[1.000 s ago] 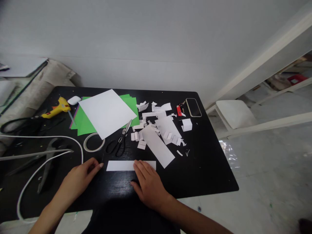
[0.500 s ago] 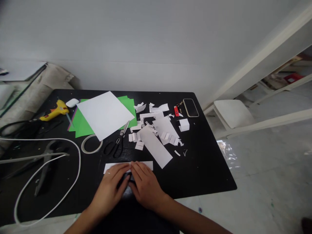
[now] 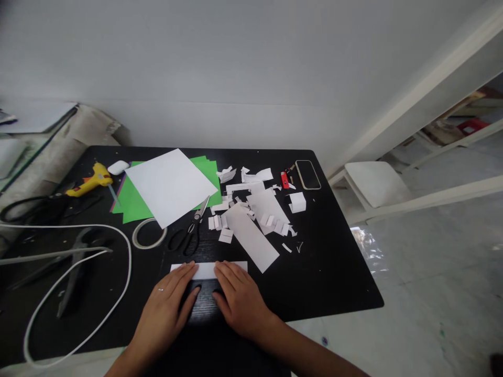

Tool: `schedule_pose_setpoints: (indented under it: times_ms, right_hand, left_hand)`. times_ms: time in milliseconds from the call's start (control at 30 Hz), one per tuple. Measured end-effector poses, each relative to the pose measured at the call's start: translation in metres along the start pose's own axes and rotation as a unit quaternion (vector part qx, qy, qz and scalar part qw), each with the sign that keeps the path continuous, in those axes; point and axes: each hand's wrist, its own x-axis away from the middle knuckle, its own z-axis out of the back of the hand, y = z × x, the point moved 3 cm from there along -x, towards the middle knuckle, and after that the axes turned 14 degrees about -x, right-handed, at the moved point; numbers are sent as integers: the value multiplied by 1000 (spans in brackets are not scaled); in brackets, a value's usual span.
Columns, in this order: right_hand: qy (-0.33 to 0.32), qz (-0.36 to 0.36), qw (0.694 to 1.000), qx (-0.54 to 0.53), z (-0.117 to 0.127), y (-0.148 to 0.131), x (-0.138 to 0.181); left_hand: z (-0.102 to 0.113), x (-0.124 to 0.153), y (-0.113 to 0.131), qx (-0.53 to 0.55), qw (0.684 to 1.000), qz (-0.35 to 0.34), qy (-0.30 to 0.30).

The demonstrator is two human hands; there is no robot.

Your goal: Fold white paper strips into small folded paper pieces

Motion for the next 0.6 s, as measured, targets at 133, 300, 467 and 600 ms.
schedule_pose_setpoints:
  times_ms: [133,300,467,600]
  right_hand:
    - [5,-7,1000,23,6,4,8]
    - [16,-22,998,49,13,10,18]
    - [37,-25,997,65,14,14,24]
    - [51,-13,996,70,14,16,24]
  left_hand:
    - [1,1,-3,-4,1000,-4,10]
    - [2,3,-11,-20,1000,-7,4]
    - [5,11,-23,-50,999,-8,7]
    - [8,16,-33,-80,997,-2,18]
